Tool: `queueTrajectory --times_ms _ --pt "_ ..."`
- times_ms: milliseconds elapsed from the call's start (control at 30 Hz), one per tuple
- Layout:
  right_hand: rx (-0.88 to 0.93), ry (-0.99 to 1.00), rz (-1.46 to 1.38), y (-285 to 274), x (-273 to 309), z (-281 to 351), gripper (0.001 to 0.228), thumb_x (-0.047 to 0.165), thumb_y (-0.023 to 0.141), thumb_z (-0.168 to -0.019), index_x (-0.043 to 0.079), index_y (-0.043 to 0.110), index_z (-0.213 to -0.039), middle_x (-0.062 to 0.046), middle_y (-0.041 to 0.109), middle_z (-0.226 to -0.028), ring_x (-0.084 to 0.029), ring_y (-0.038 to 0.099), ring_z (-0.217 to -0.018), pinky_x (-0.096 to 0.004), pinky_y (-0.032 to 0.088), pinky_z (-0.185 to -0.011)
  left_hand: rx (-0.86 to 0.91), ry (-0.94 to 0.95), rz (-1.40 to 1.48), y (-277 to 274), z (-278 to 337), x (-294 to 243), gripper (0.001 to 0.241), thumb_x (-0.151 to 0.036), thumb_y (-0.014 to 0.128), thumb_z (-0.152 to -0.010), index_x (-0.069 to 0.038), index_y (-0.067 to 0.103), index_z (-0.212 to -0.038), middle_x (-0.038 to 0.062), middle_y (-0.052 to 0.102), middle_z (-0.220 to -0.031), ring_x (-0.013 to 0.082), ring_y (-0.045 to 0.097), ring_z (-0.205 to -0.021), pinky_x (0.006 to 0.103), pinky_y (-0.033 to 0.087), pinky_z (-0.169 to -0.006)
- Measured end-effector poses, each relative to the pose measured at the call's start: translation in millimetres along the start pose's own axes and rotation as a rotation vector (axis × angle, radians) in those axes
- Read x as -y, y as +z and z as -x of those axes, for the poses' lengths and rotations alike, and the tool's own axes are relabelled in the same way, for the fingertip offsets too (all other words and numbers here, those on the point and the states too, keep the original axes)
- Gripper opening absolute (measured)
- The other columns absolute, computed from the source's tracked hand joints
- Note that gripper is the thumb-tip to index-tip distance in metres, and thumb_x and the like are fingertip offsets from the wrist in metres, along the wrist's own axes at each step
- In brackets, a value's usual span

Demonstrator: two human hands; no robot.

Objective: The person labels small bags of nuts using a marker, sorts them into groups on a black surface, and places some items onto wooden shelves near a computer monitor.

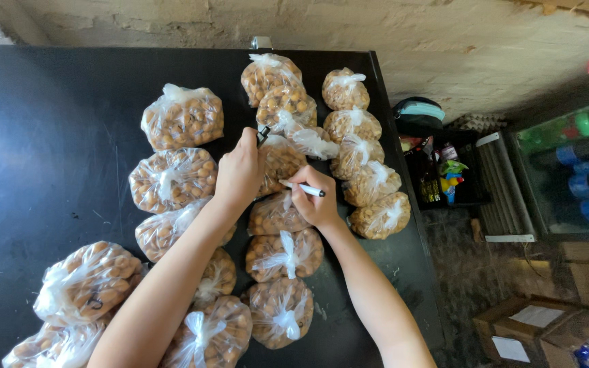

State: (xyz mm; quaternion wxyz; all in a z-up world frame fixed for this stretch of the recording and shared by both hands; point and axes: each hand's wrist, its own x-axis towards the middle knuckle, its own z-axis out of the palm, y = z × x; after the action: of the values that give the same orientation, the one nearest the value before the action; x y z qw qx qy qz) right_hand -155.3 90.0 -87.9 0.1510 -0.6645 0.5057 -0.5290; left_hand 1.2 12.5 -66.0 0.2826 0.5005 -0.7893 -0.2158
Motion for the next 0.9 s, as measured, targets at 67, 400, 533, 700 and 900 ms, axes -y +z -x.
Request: queueTrajectory --times_ms 67,400,533,700,900 --pt "-0.039 0.006 -0.036 -1 3 -1 0.012 0.016 0.058 -0.082 0.007 0.066 -0.079 -0.012 0.064 -0.064 -0.023 0.059 -0.051 -0.028 0.046 -0.046 0.015 0.011 0.017 1 -1 2 0.024 -0.019 0.05 -0.091 -0.008 0.04 -0.11 0.018 0.06 -0.085 0.0481 0.062 -0.062 0.0565 0.052 -0.059" --pt "-0.021 -0.034 0.043 2 7 -4 0.008 0.013 0.059 -0.08 0.007 0.063 -0.077 -0.013 0.061 -0.061 -0.027 0.059 -0.051 -0.031 0.048 -0.048 -0.019 0.042 0.006 5 0 4 0.025 -0.021 0.05 -0.091 -0.008 0.04 -0.109 0.016 0.058 -0.081 0.0472 0.061 -0.059 0.056 0.052 -0.057" --pt "-0.028 -0.041 0.053 2 8 -4 0.009 0.013 0.058 -0.082 0.007 0.063 -0.078 -0.014 0.06 -0.061 -0.027 0.059 -0.051 -0.031 0.048 -0.048 -0.028 0.058 -0.005 9 0 8 0.025 -0.021 0.051 -0.091 -0.008 0.04 -0.109 0.016 0.058 -0.081 0.0472 0.061 -0.058 0.056 0.052 -0.056" --pt "-0.035 -0.047 0.064 4 13 -7 0.008 0.011 0.059 -0.082 0.005 0.063 -0.081 -0.015 0.061 -0.063 -0.027 0.059 -0.051 -0.031 0.048 -0.047 -0.037 0.07 -0.009 11 -1 9 0.026 -0.024 0.05 -0.092 -0.008 0.041 -0.109 0.017 0.057 -0.08 0.048 0.06 -0.057 0.0571 0.051 -0.056" --pt "-0.029 -0.049 0.033 4 16 -5 0.008 0.013 0.058 -0.08 0.007 0.062 -0.076 -0.013 0.059 -0.06 -0.027 0.058 -0.05 -0.031 0.047 -0.047 -0.048 0.063 -0.002 12 -2 10 0.024 -0.025 0.05 -0.092 -0.008 0.041 -0.108 0.015 0.057 -0.079 0.0476 0.06 -0.056 0.0561 0.052 -0.055"
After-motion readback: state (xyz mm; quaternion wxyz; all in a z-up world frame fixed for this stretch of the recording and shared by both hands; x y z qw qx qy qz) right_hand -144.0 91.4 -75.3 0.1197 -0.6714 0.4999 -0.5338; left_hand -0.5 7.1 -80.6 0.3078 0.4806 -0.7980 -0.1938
